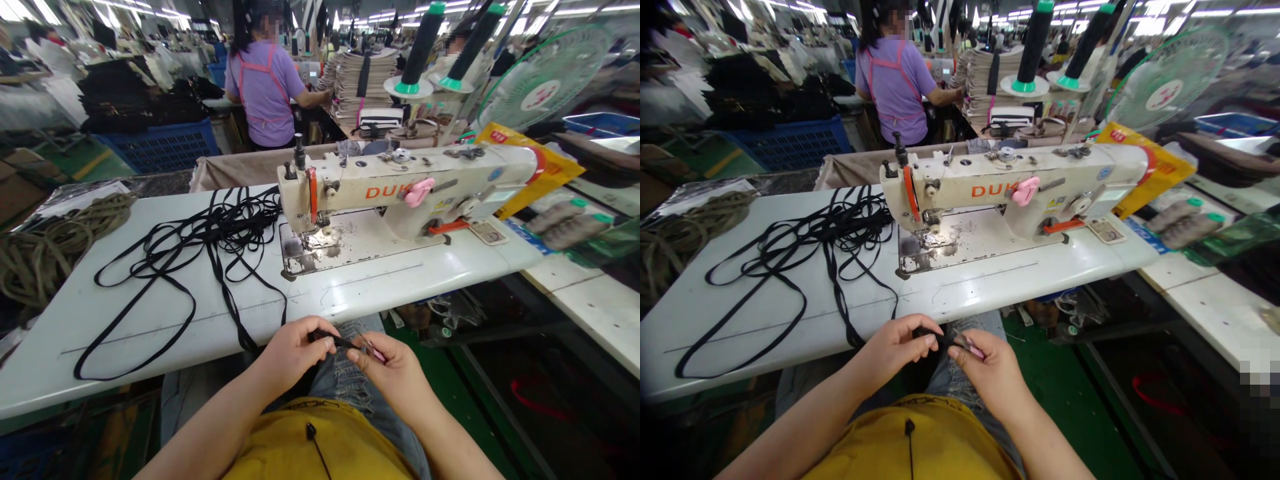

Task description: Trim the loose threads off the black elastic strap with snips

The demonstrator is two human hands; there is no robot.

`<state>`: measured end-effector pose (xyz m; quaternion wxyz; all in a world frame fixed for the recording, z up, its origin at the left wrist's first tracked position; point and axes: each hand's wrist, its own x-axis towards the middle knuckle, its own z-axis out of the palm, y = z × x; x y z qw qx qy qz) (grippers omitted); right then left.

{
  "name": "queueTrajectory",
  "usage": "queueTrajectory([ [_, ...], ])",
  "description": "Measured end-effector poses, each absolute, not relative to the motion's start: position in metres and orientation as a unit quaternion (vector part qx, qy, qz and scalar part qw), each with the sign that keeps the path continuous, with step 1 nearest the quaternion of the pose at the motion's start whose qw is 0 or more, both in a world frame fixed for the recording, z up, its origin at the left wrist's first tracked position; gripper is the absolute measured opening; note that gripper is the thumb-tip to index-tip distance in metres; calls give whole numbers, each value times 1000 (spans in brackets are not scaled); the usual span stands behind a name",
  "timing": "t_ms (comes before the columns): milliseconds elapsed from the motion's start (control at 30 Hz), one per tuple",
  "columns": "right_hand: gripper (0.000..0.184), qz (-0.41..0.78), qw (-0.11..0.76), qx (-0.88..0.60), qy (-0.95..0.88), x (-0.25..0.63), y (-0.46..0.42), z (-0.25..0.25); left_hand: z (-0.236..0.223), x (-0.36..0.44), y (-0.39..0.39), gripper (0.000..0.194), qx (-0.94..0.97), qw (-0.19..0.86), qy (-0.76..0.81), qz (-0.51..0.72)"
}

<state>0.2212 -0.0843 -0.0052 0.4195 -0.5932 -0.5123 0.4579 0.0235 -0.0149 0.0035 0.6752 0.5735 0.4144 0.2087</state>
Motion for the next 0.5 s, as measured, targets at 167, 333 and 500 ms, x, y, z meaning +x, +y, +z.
queueTrajectory([
  [167,15,371,429,-611,-552,224,-86,-7,14,23,-17,19,688,549,430,201],
  [333,8,337,476,-616,-530,224,-85,-8,24,24,-21,21,769,480,362,216],
  [500,8,329,496,-604,-531,222,-85,-7,27,26,-21,39,723,578,334,177],
])
